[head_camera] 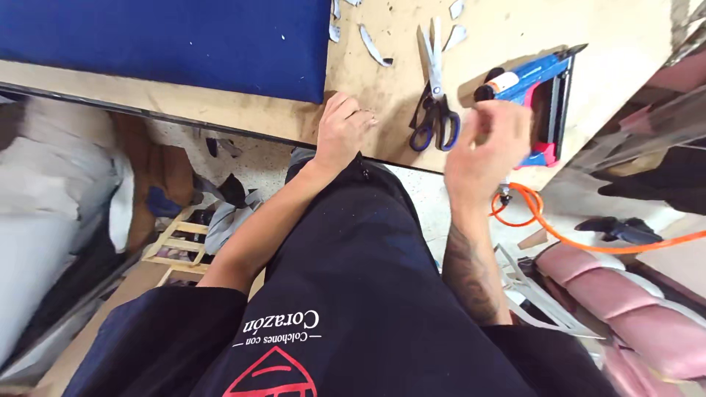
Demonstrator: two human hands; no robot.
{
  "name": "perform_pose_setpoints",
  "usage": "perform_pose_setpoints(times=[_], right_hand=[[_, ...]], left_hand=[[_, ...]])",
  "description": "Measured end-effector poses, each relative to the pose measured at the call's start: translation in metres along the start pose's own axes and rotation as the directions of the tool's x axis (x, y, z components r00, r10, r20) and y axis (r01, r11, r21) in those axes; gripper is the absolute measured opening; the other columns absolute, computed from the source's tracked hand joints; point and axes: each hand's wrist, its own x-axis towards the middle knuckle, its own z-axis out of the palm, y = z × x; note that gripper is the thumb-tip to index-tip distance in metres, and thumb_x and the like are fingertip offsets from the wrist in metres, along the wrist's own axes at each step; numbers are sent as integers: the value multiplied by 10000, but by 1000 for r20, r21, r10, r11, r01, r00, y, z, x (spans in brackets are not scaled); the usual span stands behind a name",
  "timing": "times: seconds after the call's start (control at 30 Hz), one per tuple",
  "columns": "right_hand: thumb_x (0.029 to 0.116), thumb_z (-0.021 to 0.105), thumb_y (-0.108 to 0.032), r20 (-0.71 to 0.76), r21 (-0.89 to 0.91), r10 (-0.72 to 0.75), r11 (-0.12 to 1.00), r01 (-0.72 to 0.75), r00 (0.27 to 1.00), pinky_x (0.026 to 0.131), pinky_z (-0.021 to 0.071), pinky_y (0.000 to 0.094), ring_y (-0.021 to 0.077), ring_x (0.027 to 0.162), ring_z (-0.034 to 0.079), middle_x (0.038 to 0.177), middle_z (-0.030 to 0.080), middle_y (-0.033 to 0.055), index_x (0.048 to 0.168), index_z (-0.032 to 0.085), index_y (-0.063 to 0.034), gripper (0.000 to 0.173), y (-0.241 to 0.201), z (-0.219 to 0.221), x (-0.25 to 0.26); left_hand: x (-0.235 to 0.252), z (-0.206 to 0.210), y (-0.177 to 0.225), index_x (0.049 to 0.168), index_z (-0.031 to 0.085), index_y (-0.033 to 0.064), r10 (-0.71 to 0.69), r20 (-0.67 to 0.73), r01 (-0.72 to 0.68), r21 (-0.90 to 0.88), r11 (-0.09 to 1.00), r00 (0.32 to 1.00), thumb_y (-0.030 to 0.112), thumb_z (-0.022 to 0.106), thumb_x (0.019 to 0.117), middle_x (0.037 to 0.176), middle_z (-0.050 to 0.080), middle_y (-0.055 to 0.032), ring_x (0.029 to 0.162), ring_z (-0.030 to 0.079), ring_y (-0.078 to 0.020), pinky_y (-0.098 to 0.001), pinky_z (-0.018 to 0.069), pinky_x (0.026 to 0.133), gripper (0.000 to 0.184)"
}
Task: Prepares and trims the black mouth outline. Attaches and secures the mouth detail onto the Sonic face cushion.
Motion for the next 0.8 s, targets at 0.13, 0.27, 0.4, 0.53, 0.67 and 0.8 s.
perform_pose_setpoints(times=[0.13,0.27,0.4,0.53,0.67,0.8], right_hand=[[937,666,-568,-40,-114,257,959,-260,966,996,473,599,472,1278,502,1417,472,293,1519,398,-67,813,54,-13,-24],[913,751,-414,-21,-87,256,962,-257,966,1006,466,630,499,1242,531,1380,512,316,1548,373,-58,821,82,-6,-9],[830,772,-292,35,19,251,968,-252,967,994,514,532,344,1171,636,1266,663,192,1514,432,-76,794,100,-8,13],[835,723,-326,127,8,253,967,-256,959,843,563,594,366,1037,690,1172,682,221,1475,443,-51,751,68,-24,-6],[985,627,-470,170,-19,176,984,-176,970,607,551,549,293,691,690,792,690,146,1113,670,-33,458,8,-24,-51],[969,662,-393,187,129,80,986,-105,979,561,557,402,158,620,667,700,674,53,990,705,-47,349,-42,9,-76]], left_hand=[[-3,-4,-3,929,806,80,-14,26,15,-39,999,1000,193,762,935,872,700,-100,1016,662,-267,-384,531,975,122],[-10,-5,-7,979,813,90,17,-17,-19,-87,996,1000,135,769,929,908,758,-85,1078,720,-263,-462,499,1119,81],[-13,-3,-14,1165,776,73,-20,-53,13,-120,993,998,166,772,934,1083,784,-68,1081,740,-204,-445,528,1109,249],[-12,-7,-16,1228,748,80,-51,-18,49,-110,993,999,216,769,942,1098,785,-53,1086,738,-182,-388,576,1034,317],[-9,-18,-18,1225,756,132,-120,59,123,-49,991,991,304,761,946,1046,795,-7,979,756,-113,-329,619,881,328],[0,-28,-19,1267,733,142,-120,161,126,-30,992,980,341,711,981,1057,797,40,960,759,-98,-351,611,850,349]])
